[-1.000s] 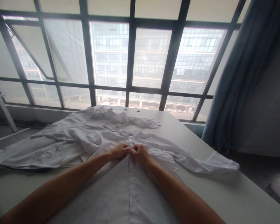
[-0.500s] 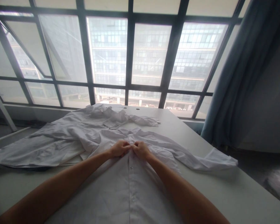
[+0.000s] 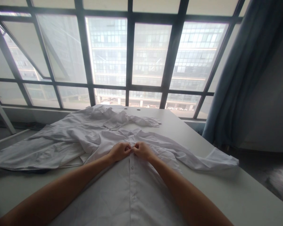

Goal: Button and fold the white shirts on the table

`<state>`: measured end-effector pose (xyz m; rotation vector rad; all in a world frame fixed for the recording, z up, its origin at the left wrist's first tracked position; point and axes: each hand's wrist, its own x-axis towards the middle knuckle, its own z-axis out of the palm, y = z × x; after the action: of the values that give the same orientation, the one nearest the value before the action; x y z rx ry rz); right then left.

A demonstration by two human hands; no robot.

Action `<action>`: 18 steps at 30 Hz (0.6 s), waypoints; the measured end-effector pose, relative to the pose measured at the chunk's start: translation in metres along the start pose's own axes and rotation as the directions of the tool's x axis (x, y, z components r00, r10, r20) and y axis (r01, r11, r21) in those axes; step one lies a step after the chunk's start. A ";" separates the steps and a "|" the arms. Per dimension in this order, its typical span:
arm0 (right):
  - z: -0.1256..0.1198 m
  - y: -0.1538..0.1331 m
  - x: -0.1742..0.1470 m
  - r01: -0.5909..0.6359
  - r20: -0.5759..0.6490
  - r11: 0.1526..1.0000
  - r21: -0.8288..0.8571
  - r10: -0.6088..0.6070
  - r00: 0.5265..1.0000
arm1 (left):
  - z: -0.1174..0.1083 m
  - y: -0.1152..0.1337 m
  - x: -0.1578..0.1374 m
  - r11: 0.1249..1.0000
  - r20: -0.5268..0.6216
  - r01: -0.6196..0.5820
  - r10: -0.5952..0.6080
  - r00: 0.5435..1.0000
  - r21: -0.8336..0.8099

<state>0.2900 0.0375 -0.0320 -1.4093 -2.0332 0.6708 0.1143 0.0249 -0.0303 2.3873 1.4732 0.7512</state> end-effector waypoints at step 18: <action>-0.001 0.010 0.006 0.089 0.112 0.992 -0.095 -0.078 0.991 | 0.007 -0.008 0.003 0.994 -0.044 -0.105 0.105 0.994 -0.011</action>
<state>0.2956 0.0467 -0.0365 -1.3612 -2.2252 0.6302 0.1131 0.0315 -0.0385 2.4691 1.3624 0.8393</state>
